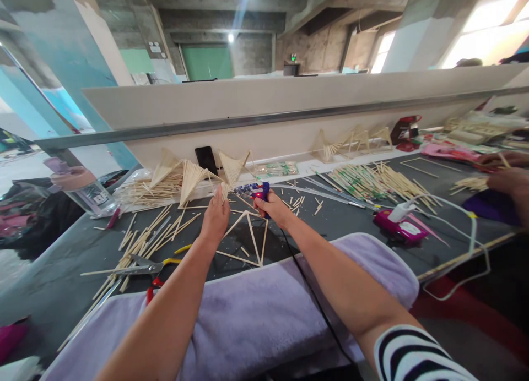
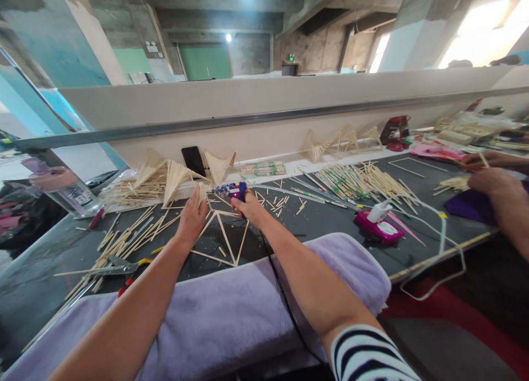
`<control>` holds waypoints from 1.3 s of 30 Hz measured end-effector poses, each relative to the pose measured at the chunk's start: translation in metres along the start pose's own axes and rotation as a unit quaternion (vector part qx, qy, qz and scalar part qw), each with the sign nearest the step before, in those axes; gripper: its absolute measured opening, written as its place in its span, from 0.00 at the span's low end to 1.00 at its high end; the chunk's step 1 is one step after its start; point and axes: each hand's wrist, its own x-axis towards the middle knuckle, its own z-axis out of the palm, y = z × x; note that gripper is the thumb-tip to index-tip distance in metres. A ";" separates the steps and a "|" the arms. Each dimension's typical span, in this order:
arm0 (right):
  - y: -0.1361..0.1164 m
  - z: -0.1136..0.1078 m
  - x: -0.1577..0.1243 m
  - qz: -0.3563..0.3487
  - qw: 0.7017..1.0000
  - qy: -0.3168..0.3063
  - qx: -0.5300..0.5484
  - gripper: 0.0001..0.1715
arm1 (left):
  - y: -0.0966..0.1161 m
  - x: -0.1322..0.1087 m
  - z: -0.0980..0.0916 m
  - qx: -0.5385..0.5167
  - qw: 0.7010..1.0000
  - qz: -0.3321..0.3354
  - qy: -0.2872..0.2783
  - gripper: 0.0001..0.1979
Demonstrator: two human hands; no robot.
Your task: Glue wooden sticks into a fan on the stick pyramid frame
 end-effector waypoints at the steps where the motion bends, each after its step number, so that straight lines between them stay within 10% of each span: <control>1: 0.000 -0.001 0.000 -0.001 1.000 -0.001 0.004 0.16 | 0.000 0.000 0.000 -0.001 1.000 0.001 0.001 0.26; 39: 0.008 -0.026 -0.004 -0.014 0.990 0.092 0.109 0.20 | 0.002 -0.001 -0.005 -0.004 1.000 -0.011 -0.011 0.29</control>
